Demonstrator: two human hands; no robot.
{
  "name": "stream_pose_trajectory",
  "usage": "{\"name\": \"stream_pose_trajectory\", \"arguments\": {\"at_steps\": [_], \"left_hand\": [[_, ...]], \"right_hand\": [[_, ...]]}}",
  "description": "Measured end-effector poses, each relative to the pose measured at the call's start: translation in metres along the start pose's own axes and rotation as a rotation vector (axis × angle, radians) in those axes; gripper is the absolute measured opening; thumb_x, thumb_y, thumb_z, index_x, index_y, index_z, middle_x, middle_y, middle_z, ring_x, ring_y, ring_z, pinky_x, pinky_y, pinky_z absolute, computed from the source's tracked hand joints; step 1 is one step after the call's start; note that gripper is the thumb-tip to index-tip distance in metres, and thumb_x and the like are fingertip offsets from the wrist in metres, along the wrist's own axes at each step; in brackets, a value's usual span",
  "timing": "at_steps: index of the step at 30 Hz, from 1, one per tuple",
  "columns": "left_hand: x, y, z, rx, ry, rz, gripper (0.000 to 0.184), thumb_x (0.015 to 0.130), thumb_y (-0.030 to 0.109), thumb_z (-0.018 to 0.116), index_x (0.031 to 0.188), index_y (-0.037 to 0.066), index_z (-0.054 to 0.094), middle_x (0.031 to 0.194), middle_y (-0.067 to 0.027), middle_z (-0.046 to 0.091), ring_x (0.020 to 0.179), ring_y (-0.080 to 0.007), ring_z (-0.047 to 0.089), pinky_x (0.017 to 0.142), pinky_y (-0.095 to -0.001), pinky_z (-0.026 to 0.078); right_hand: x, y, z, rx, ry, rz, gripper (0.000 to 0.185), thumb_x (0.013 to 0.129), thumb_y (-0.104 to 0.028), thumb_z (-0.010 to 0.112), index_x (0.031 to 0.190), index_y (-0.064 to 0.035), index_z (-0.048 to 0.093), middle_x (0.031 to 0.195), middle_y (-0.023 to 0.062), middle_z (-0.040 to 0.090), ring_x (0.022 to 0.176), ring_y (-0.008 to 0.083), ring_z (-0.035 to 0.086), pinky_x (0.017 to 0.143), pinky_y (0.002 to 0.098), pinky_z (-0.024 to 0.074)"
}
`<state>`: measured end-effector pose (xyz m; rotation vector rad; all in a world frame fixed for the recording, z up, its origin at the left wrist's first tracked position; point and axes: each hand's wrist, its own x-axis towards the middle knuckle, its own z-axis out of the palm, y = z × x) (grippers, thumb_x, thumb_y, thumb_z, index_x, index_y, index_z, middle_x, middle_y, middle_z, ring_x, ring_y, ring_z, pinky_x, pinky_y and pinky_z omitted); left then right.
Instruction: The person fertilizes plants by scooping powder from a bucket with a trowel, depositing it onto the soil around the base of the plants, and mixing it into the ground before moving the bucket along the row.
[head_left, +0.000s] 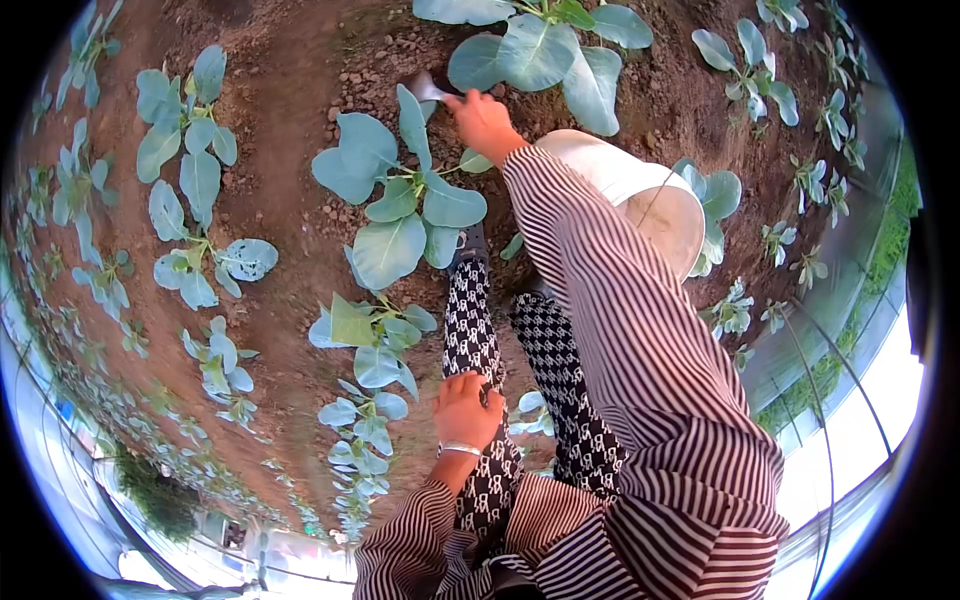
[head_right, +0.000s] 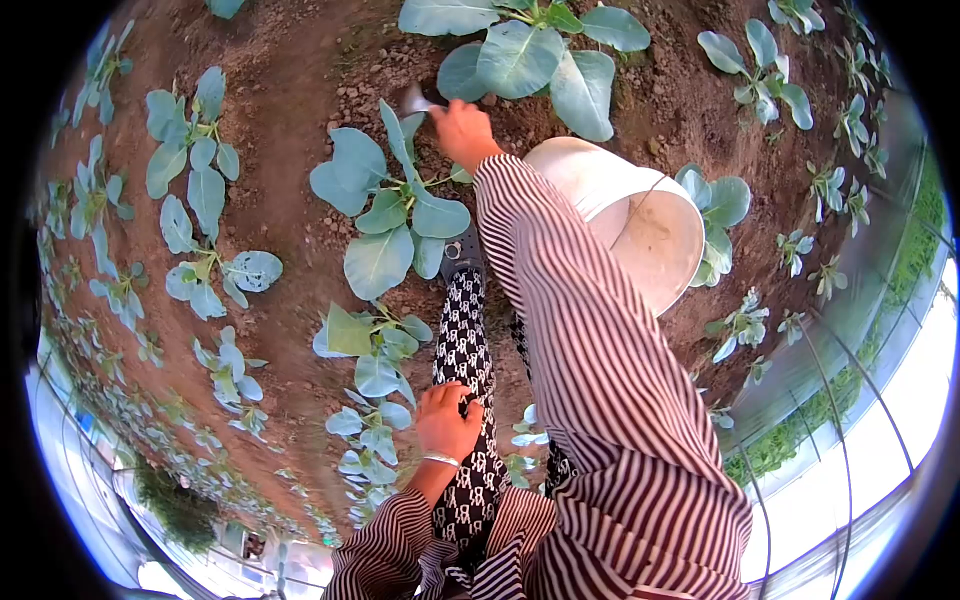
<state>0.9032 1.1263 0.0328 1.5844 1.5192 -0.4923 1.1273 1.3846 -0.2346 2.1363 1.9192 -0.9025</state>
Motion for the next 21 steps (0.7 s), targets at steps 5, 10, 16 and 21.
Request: {"name": "stream_pose_trajectory", "arguments": {"at_steps": [5, 10, 16, 21], "left_hand": [[-0.004, 0.001, 0.006, 0.044, 0.016, 0.03, 0.023, 0.075, 0.027, 0.06, 0.092, 0.012, 0.064, 0.104, -0.0011, 0.063, 0.106, -0.0236, 0.053, 0.087, -0.0444, 0.042], [-0.002, 0.004, 0.008, 0.092, 0.012, 0.039, 0.02, 0.075, 0.027, 0.059, 0.089, 0.013, 0.063, 0.095, -0.0031, 0.062, 0.1, -0.0248, 0.053, 0.084, -0.0443, 0.043], [0.006, 0.016, 0.001, 0.236, -0.157, 0.027, 0.026, 0.077, 0.029, 0.058, 0.095, 0.011, 0.064, 0.103, -0.0067, 0.061, 0.104, -0.0281, 0.052, 0.087, -0.0473, 0.043], [0.049, 0.049, 0.009, -0.137, 0.02, 0.271, 0.05, 0.078, 0.032, 0.071, 0.113, -0.001, 0.057, 0.11, -0.0197, 0.06, 0.105, -0.0355, 0.055, 0.092, -0.0427, 0.043]], "right_hand": [[-0.052, -0.002, 0.01, 0.289, 0.004, 0.466, 0.036, 0.092, -0.018, 0.048, 0.127, -0.0138, 0.051, 0.103, 0.019, 0.056, 0.097, 0.0353, 0.058, 0.073, 0.0439, 0.0515], [-0.069, 0.012, 0.014, -0.081, 0.114, 0.039, 0.027, 0.096, -0.022, 0.043, 0.101, -0.0003, 0.058, 0.092, 0.0139, 0.057, 0.088, 0.0312, 0.059, 0.069, 0.0411, 0.0515], [-0.134, -0.008, -0.067, 0.508, 0.051, 0.388, 0.032, 0.094, -0.024, 0.043, 0.118, -0.0037, 0.049, 0.085, 0.0215, 0.058, 0.087, 0.0379, 0.061, 0.074, 0.0466, 0.0492], [-0.274, -0.001, -0.122, 1.066, 0.186, 0.194, 0.055, 0.083, -0.014, 0.054, 0.138, -0.012, 0.045, 0.103, 0.0237, 0.061, 0.091, 0.0359, 0.06, 0.079, 0.0387, 0.047]]}}
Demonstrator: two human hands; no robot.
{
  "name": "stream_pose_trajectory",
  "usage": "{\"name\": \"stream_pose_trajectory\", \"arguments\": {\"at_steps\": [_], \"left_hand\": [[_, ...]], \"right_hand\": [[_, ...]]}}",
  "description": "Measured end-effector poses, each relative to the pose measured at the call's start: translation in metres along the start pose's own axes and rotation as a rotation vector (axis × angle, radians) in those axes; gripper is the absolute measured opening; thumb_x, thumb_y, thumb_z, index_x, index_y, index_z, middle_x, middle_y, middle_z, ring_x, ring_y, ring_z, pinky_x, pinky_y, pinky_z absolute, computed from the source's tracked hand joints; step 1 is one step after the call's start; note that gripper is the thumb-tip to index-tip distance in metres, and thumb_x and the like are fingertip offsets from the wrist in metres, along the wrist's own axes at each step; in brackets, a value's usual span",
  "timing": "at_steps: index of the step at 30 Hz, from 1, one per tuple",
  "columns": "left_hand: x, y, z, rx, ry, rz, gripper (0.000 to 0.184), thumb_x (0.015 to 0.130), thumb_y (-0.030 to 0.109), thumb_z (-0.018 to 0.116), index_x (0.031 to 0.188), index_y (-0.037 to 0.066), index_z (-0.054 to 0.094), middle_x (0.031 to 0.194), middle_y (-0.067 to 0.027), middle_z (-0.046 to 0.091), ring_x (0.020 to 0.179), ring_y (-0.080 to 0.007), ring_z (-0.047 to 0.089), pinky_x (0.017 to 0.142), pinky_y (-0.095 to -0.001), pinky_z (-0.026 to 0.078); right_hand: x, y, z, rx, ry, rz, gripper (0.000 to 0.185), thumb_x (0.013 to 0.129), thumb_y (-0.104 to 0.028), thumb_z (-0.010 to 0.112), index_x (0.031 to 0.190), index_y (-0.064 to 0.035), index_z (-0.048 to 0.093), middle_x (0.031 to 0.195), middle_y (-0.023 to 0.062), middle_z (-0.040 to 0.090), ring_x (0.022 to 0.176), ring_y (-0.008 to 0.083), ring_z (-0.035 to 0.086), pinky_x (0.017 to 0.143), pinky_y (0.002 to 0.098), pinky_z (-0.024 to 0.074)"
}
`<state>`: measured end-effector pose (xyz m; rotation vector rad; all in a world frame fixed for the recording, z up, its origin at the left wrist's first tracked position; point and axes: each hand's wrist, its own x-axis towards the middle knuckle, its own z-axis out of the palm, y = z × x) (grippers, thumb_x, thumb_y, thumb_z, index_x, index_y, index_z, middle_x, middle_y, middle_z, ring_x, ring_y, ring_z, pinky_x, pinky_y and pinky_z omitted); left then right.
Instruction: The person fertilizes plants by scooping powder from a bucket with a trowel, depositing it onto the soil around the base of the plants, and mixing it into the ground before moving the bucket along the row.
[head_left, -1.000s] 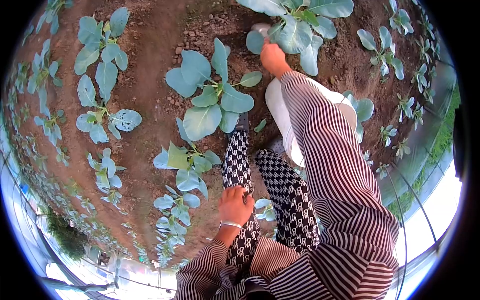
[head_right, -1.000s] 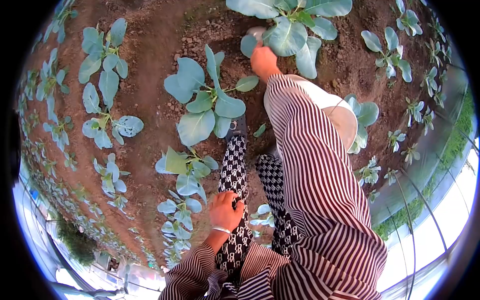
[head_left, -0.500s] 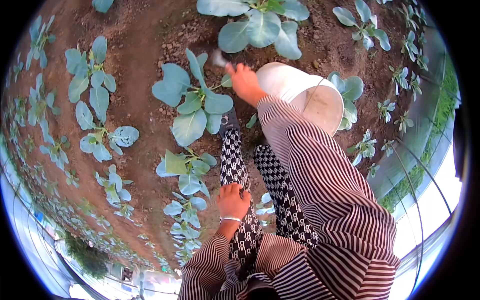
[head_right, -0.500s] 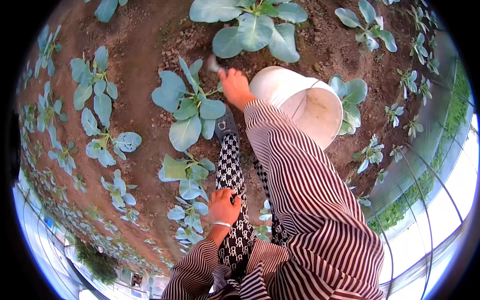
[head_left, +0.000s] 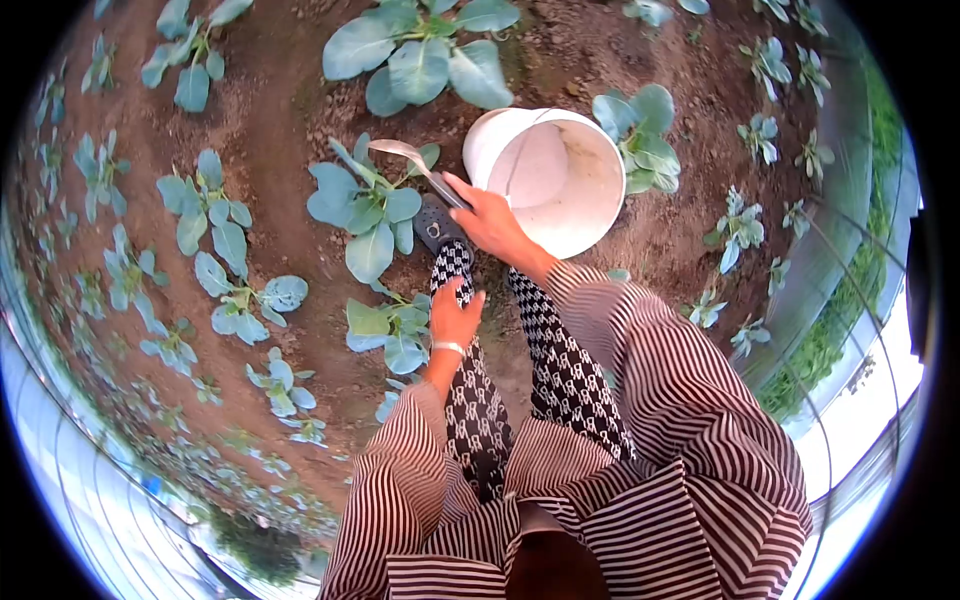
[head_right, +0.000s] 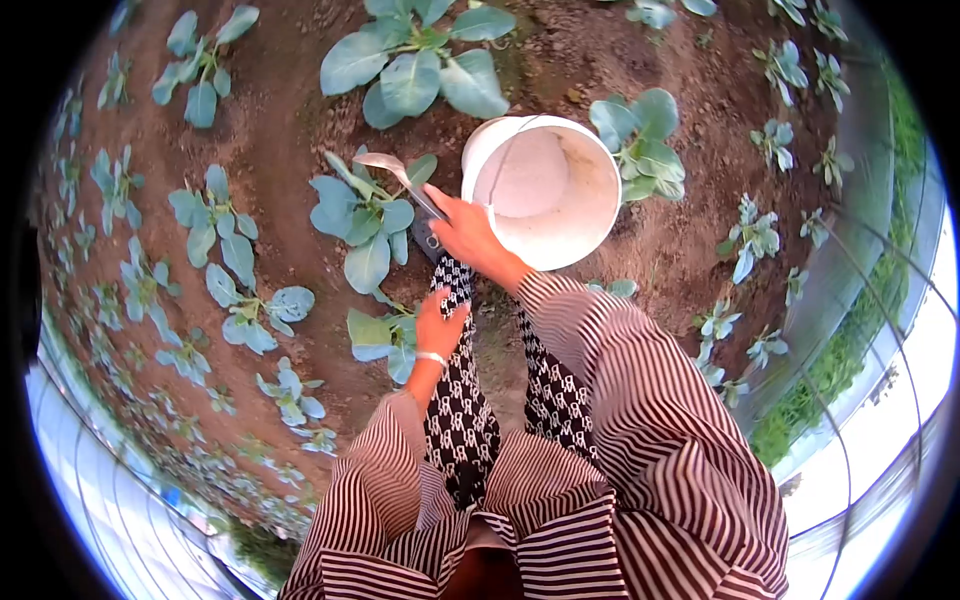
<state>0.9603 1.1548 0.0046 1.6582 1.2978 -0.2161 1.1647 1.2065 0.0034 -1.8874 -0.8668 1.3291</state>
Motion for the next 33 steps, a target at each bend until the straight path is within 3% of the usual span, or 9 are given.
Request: {"name": "stream_pose_trajectory", "arguments": {"at_steps": [1, 4, 5, 8, 10, 14, 19, 28, 33], "left_hand": [[0.022, 0.015, 0.008, -0.169, 0.058, -0.014, 0.058, 0.077, 0.032, 0.073, 0.119, -0.003, 0.054, 0.115, -0.0207, 0.059, 0.109, -0.0338, 0.055, 0.096, -0.0402, 0.042], [0.096, 0.081, 0.018, -0.382, 0.008, 0.069, 0.065, 0.077, 0.032, 0.074, 0.124, -0.006, 0.049, 0.116, -0.021, 0.059, 0.106, -0.0283, 0.057, 0.092, -0.0354, 0.043], [0.11, 0.1, 0.021, -0.49, -0.067, 0.107, 0.065, 0.077, 0.032, 0.073, 0.123, -0.007, 0.049, 0.113, -0.0209, 0.06, 0.103, -0.0261, 0.058, 0.088, -0.0331, 0.045], [0.12, 0.129, 0.06, -0.282, -0.091, -0.124, 0.048, 0.081, 0.033, 0.07, 0.11, -0.003, 0.057, 0.099, -0.014, 0.064, 0.09, -0.0229, 0.061, 0.079, -0.0317, 0.048], [0.113, 0.132, 0.078, -0.688, -0.33, -0.315, 0.035, 0.079, 0.032, 0.072, 0.096, 0.004, 0.06, 0.079, -0.0077, 0.063, 0.069, -0.0177, 0.06, 0.062, -0.029, 0.046], [0.109, 0.151, 0.068, -0.768, -0.25, -0.399, 0.028, 0.074, 0.027, 0.073, 0.075, 0.01, 0.051, 0.057, 0.0003, 0.046, 0.043, -0.0112, 0.043, 0.041, -0.027, 0.034], [0.124, 0.178, -0.034, -0.929, -0.257, -0.608, 0.035, 0.074, 0.031, 0.07, 0.059, 0.021, 0.04, 0.047, 0.0068, 0.035, 0.037, -0.0089, 0.028, 0.037, -0.0288, 0.028], [-0.017, 0.179, -0.24, -1.139, -0.092, -0.585, 0.033, 0.081, 0.029, 0.066, 0.062, 0.02, 0.04, 0.049, 0.0059, 0.033, 0.041, -0.0112, 0.031, 0.047, -0.0295, 0.03], [-0.042, 0.141, -0.273, -1.192, 0.134, -0.568, 0.036, 0.08, 0.024, 0.067, 0.061, 0.019, 0.037, 0.048, 0.0059, 0.031, 0.04, -0.0105, 0.028, 0.044, -0.0304, 0.03]], "right_hand": [[-0.029, 0.0, -0.018, 0.092, 0.068, -0.033, 0.057, 0.085, -0.017, 0.056, 0.14, -0.0117, 0.043, 0.108, 0.0172, 0.064, 0.089, 0.0292, 0.061, 0.081, 0.0335, 0.0464], [-0.117, -0.037, -0.089, 0.622, 0.133, 0.293, 0.059, 0.087, -0.015, 0.057, 0.143, -0.0136, 0.039, 0.079, -0.0044, 0.054, 0.06, 0.0061, 0.045, 0.052, 0.0197, 0.0399], [-0.145, -0.027, -0.105, 0.756, 0.163, 0.335, 0.061, 0.087, -0.011, 0.056, 0.144, -0.0131, 0.036, 0.074, -0.0063, 0.048, 0.054, 0.0008, 0.036, 0.045, 0.0156, 0.0296], [-0.213, -0.032, -0.155, 0.951, 0.37, 0.391, 0.061, 0.087, -0.007, 0.056, 0.144, -0.0103, 0.036, 0.075, -0.0037, 0.05, 0.053, 0.0013, 0.035, 0.045, 0.0156, 0.0294], [-0.26, -0.025, -0.166, 1.021, 0.523, 0.411, 0.06, 0.087, -0.005, 0.053, 0.144, -0.0077, 0.034, 0.079, -0.0008, 0.053, 0.053, 0.0012, 0.035, 0.044, 0.0149, 0.0288], [-0.345, -0.014, -0.155, 1.189, 0.768, 0.394, 0.059, 0.089, -0.003, 0.047, 0.145, -0.0063, 0.03, 0.083, 0.0014, 0.053, 0.053, 0.0019, 0.035, 0.042, 0.0153, 0.0279], [-0.412, -0.032, -0.133, 1.253, 0.975, 0.477, 0.056, 0.089, -0.002, 0.045, 0.143, -0.0049, 0.032, 0.082, 0.0023, 0.053, 0.053, 0.003, 0.036, 0.04, 0.016, 0.0282], [-0.449, -0.038, -0.13, 1.326, 1.065, 0.523, 0.052, 0.09, -0.005, 0.047, 0.141, -0.0032, 0.035, 0.08, 0.0025, 0.053, 0.054, 0.0038, 0.039, 0.039, 0.018, 0.029], [-0.448, -0.008, -0.156, 1.474, 1.188, 0.492, 0.018, 0.09, -0.007, 0.051, 0.108, -0.0032, 0.05, 0.079, 0.0052, 0.054, 0.052, 0.0059, 0.041, 0.037, 0.0193, 0.0283]]}}
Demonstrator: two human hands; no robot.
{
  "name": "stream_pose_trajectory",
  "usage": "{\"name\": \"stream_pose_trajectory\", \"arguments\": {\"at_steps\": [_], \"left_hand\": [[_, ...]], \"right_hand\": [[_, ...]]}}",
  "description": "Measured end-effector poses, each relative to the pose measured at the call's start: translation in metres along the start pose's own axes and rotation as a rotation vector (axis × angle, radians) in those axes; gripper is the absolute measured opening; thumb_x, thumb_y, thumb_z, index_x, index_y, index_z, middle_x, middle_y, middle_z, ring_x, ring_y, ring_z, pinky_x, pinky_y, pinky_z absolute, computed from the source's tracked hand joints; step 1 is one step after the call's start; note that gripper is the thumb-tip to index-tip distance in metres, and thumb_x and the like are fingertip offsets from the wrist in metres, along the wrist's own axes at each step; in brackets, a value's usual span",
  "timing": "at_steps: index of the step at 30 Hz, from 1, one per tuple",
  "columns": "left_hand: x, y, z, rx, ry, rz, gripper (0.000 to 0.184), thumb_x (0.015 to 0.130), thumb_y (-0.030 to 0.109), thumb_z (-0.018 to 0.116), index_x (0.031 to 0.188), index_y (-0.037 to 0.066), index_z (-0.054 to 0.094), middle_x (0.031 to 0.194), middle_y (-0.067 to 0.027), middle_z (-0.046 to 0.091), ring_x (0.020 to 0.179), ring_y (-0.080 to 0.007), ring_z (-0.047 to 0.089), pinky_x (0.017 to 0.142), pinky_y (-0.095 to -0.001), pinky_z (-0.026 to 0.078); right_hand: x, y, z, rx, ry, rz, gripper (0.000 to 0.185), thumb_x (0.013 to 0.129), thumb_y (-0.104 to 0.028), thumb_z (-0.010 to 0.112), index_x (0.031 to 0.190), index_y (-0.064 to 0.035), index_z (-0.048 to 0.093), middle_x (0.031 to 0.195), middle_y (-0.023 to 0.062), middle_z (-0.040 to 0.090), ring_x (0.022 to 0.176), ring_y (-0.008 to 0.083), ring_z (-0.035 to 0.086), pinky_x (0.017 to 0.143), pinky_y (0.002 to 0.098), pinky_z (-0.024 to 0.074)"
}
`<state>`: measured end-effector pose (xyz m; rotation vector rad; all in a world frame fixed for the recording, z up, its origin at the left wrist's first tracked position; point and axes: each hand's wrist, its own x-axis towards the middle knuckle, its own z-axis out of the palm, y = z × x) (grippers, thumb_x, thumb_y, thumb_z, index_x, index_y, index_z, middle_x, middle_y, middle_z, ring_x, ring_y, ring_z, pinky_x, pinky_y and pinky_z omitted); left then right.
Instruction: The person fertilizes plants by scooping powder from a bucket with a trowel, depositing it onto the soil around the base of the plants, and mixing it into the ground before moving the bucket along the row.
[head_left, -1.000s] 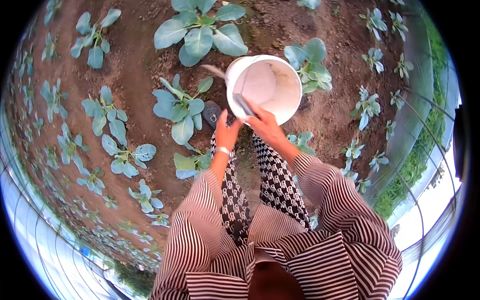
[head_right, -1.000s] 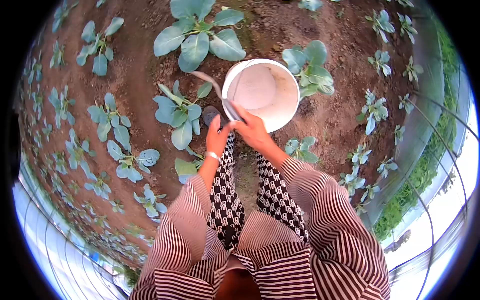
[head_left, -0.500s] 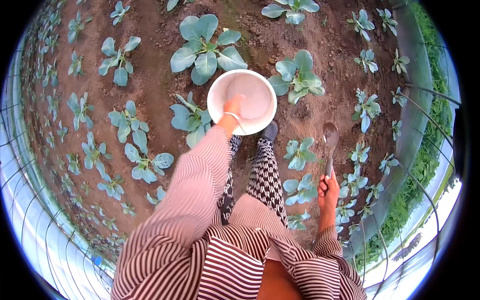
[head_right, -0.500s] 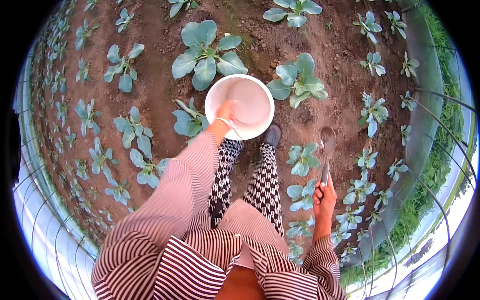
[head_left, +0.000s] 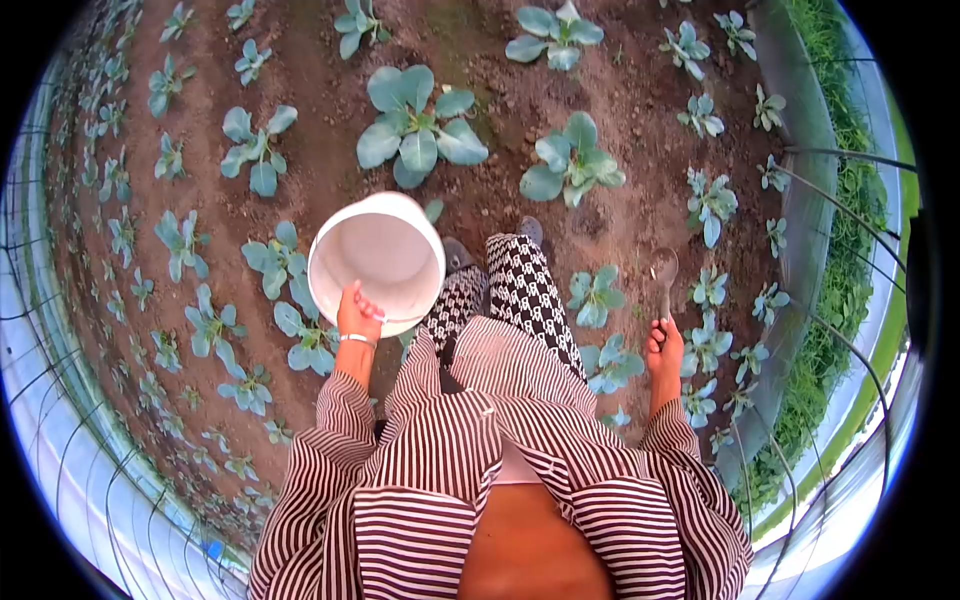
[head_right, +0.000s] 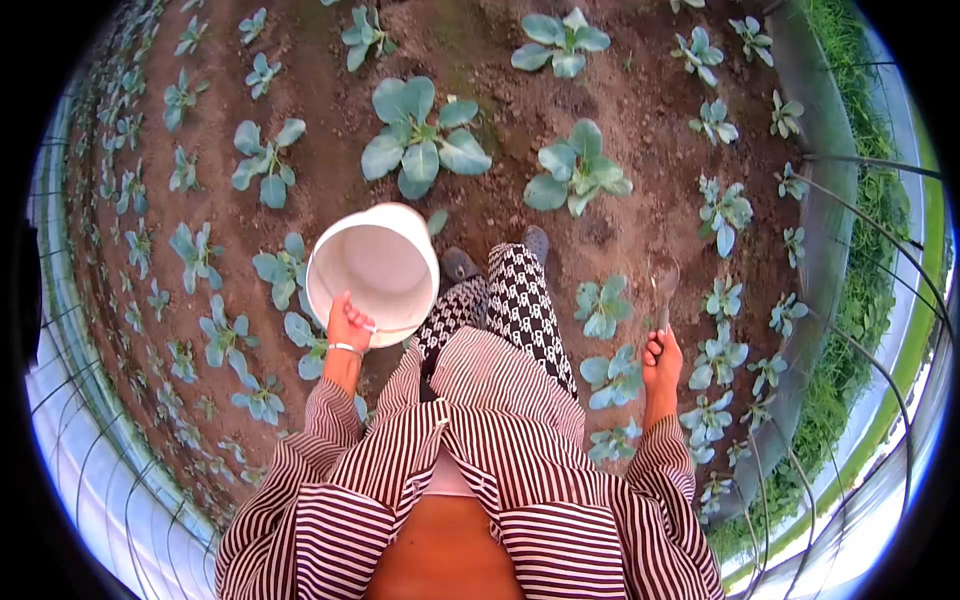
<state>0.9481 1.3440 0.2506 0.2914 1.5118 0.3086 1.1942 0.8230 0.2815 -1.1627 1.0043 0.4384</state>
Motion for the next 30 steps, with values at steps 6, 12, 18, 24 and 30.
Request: {"name": "stream_pose_trajectory", "arguments": {"at_steps": [6, 12, 18, 24, 30], "left_hand": [[0.021, 0.025, -0.057, -0.191, 0.246, 0.106, 0.036, 0.08, 0.025, 0.064, 0.065, 0.02, 0.032, 0.05, 0.0056, 0.022, 0.04, -0.0111, 0.023, 0.042, -0.0301, 0.025], [0.03, 0.037, -0.093, -0.38, 0.515, 0.105, 0.037, 0.072, 0.034, 0.064, 0.062, 0.023, 0.031, 0.051, 0.0072, 0.022, 0.045, -0.0114, 0.024, 0.047, -0.0299, 0.022], [0.03, 0.011, -0.086, -0.285, 0.826, 0.048, 0.035, 0.075, 0.039, 0.058, 0.062, 0.022, 0.031, 0.055, 0.0049, 0.029, 0.047, -0.0139, 0.028, 0.049, -0.0344, 0.027], [0.022, 0.009, 0.014, -0.334, 0.893, 0.029, 0.032, 0.077, 0.036, 0.057, 0.063, 0.021, 0.033, 0.055, 0.0042, 0.031, 0.047, -0.0143, 0.029, 0.048, -0.0347, 0.028], [0.035, 0.004, 0.088, -0.408, 0.893, 0.025, 0.03, 0.079, 0.033, 0.056, 0.064, 0.02, 0.035, 0.055, 0.0034, 0.032, 0.046, -0.0146, 0.031, 0.047, -0.0351, 0.03]], "right_hand": [[0.057, -0.029, 0.002, 0.134, 0.041, 0.009, 0.005, 0.089, -0.009, 0.053, 0.088, -0.007, 0.048, 0.077, 0.0077, 0.057, 0.051, 0.0083, 0.044, 0.037, 0.0207, 0.0292], [0.157, -0.059, 0.012, 0.097, 0.239, 0.015, 0.005, 0.09, -0.011, 0.05, 0.088, -0.0067, 0.048, 0.074, 0.0062, 0.055, 0.051, 0.0099, 0.044, 0.038, 0.0219, 0.0279], [0.255, -0.17, 0.095, 0.031, 0.34, -0.019, 0.009, 0.089, -0.014, 0.051, 0.083, -0.0079, 0.048, 0.069, 0.0035, 0.052, 0.049, 0.0095, 0.041, 0.037, 0.0226, 0.0261], [0.367, -0.34, 0.283, -0.171, 0.043, -0.206, 0.014, 0.088, -0.014, 0.053, 0.076, -0.0095, 0.048, 0.064, 0.0008, 0.05, 0.046, 0.0082, 0.038, 0.035, 0.0228, 0.025], [0.423, -0.425, 0.567, -0.362, -0.241, -0.305, 0.009, 0.088, -0.01, 0.054, 0.081, -0.0049, 0.053, 0.067, 0.0027, 0.052, 0.047, 0.0075, 0.039, 0.036, 0.0215, 0.0266]]}}
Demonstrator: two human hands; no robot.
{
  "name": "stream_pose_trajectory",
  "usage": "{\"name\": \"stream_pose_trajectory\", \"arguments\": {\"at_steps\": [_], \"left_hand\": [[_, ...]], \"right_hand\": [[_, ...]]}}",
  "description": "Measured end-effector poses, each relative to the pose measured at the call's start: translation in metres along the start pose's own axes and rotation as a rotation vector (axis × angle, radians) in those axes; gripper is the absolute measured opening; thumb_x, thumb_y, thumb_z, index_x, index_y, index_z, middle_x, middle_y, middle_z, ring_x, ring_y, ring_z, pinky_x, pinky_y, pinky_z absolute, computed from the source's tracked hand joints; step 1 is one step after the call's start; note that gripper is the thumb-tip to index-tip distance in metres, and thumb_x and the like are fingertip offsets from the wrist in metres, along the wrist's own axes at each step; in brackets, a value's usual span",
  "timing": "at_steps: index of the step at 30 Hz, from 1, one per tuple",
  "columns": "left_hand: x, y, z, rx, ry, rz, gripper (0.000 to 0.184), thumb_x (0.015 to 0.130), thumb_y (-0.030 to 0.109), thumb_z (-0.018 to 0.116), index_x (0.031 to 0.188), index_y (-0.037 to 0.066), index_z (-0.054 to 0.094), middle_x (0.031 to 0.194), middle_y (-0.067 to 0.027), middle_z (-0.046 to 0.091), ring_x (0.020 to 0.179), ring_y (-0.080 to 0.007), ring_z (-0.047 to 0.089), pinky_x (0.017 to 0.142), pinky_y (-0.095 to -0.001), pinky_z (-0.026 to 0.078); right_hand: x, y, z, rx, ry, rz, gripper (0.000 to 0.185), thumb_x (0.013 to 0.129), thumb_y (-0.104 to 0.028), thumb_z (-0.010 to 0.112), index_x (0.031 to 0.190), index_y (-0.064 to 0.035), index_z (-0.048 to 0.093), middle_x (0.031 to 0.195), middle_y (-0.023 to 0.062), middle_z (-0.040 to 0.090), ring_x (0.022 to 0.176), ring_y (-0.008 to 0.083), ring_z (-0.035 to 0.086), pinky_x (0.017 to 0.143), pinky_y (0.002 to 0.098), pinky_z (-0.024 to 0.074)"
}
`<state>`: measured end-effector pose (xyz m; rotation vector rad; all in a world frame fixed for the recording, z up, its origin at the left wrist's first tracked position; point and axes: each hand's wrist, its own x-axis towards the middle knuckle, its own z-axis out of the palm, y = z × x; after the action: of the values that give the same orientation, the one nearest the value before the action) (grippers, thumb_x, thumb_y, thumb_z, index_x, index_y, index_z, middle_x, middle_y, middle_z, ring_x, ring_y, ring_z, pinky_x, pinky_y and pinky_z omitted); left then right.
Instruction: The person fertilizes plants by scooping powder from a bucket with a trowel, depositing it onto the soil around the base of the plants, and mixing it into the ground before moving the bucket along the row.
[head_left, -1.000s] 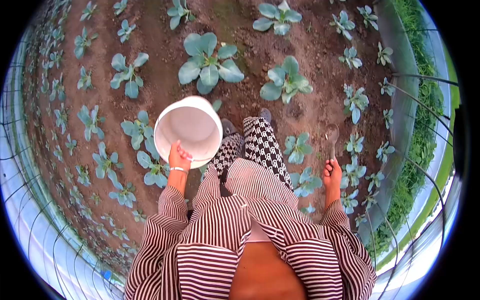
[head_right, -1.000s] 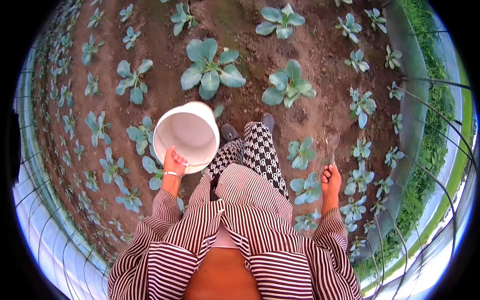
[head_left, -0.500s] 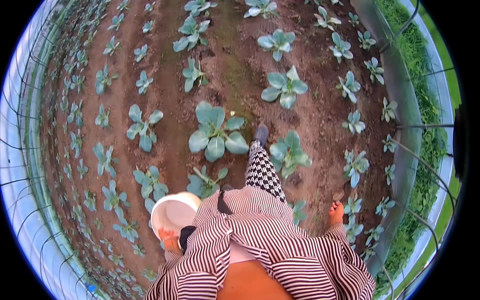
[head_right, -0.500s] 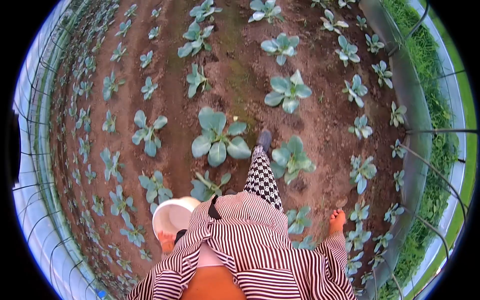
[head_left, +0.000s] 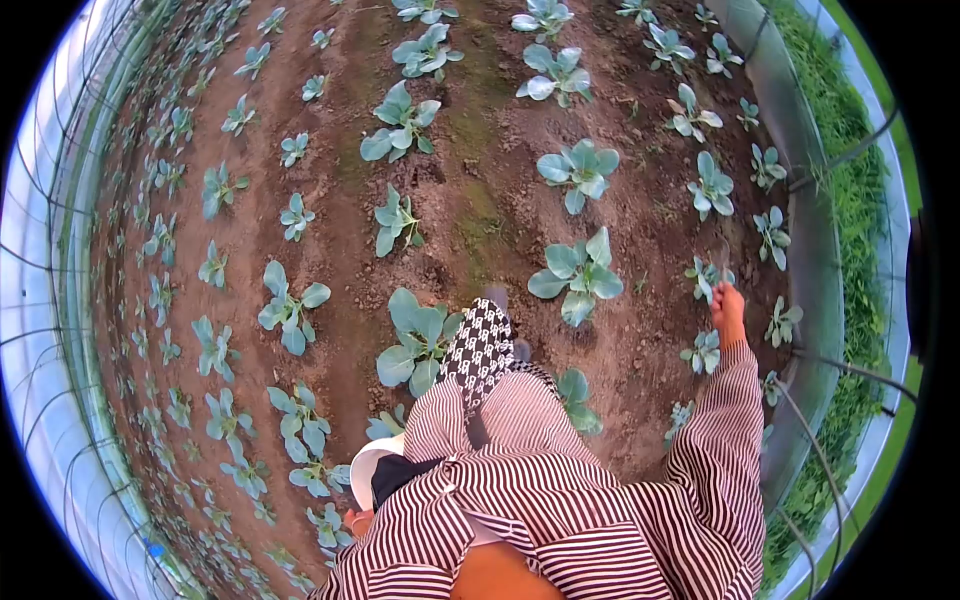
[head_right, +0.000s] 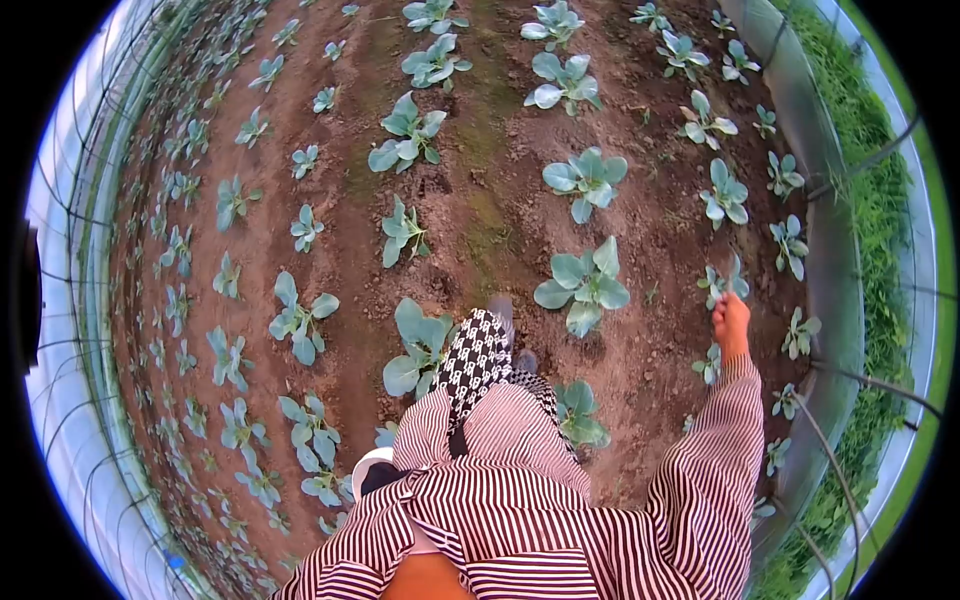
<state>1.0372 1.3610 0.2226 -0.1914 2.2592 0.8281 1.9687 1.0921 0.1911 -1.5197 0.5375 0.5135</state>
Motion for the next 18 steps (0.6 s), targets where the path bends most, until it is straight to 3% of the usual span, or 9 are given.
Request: {"name": "stream_pose_trajectory", "arguments": {"at_steps": [5, 7, 11, 13, 15, 18], "left_hand": [[-0.04, -0.017, 0.095, -0.083, -0.07, -0.039, 0.028, 0.081, 0.031, 0.056, 0.064, 0.019, 0.036, 0.054, 0.0028, 0.033, 0.045, -0.0149, 0.033, 0.046, -0.0354, 0.031], [-0.063, -0.018, 0.149, -0.112, -0.099, -0.054, 0.028, 0.081, 0.03, 0.056, 0.064, 0.018, 0.037, 0.054, 0.0026, 0.034, 0.045, -0.015, 0.033, 0.046, -0.0355, 0.032], [-0.111, -0.002, 0.267, -0.122, -0.16, -0.08, 0.027, 0.083, 0.028, 0.055, 0.065, 0.017, 0.038, 0.054, 0.0021, 0.035, 0.045, -0.0152, 0.034, 0.045, -0.0357, 0.033], [-0.133, 0.01, 0.316, -0.095, -0.21, -0.07, 0.026, 0.083, 0.027, 0.055, 0.065, 0.017, 0.039, 0.054, 0.0018, 0.035, 0.044, -0.0153, 0.035, 0.045, -0.0359, 0.034], [-0.136, 0.018, 0.362, -0.012, -0.306, -0.004, 0.026, 0.084, 0.026, 0.055, 0.065, 0.017, 0.04, 0.054, 0.0016, 0.036, 0.044, -0.0154, 0.035, 0.044, -0.036, 0.034], [-0.12, 0.025, 0.436, 0.163, -0.55, 0.265, 0.025, 0.085, 0.024, 0.054, 0.066, 0.016, 0.041, 0.054, 0.0012, 0.037, 0.044, -0.0156, 0.036, 0.044, -0.0361, 0.035]], "right_hand": [[0.045, -0.059, 0.186, 0.016, -0.185, 0.117, 0.006, 0.087, -0.008, 0.053, 0.084, -0.0038, 0.05, 0.072, 0.0055, 0.054, 0.051, 0.0073, 0.04, 0.038, 0.0211, 0.0283], [0.075, -0.078, 0.24, 0.081, -0.243, 0.267, 0.008, 0.087, -0.009, 0.055, 0.087, -0.0041, 0.049, 0.073, 0.005, 0.053, 0.05, 0.0067, 0.039, 0.037, 0.0207, 0.0281], [0.121, -0.106, 0.359, 0.026, -0.583, 0.508, 0.014, 0.089, -0.012, 0.053, 0.098, -0.0068, 0.044, 0.078, 0.0062, 0.054, 0.048, 0.0046, 0.037, 0.036, 0.0187, 0.0272], [0.108, -0.122, 0.431, 0.008, -0.719, 0.537, 0.014, 0.088, -0.011, 0.055, 0.095, -0.0056, 0.045, 0.078, 0.005, 0.053, 0.049, 0.0036, 0.037, 0.036, 0.0169, 0.0263], [0.105, -0.131, 0.484, 0.028, -0.799, 0.561, 0.011, 0.09, -0.011, 0.054, 0.095, -0.0056, 0.045, 0.077, 0.0051, 0.053, 0.049, 0.0035, 0.037, 0.036, 0.017, 0.0263], [0.114, -0.15, 0.535, -0.02, -0.773, 0.577, 0.01, 0.091, -0.01, 0.054, 0.094, -0.0054, 0.045, 0.077, 0.0054, 0.053, 0.049, 0.0036, 0.037, 0.036, 0.0171, 0.0264]]}}
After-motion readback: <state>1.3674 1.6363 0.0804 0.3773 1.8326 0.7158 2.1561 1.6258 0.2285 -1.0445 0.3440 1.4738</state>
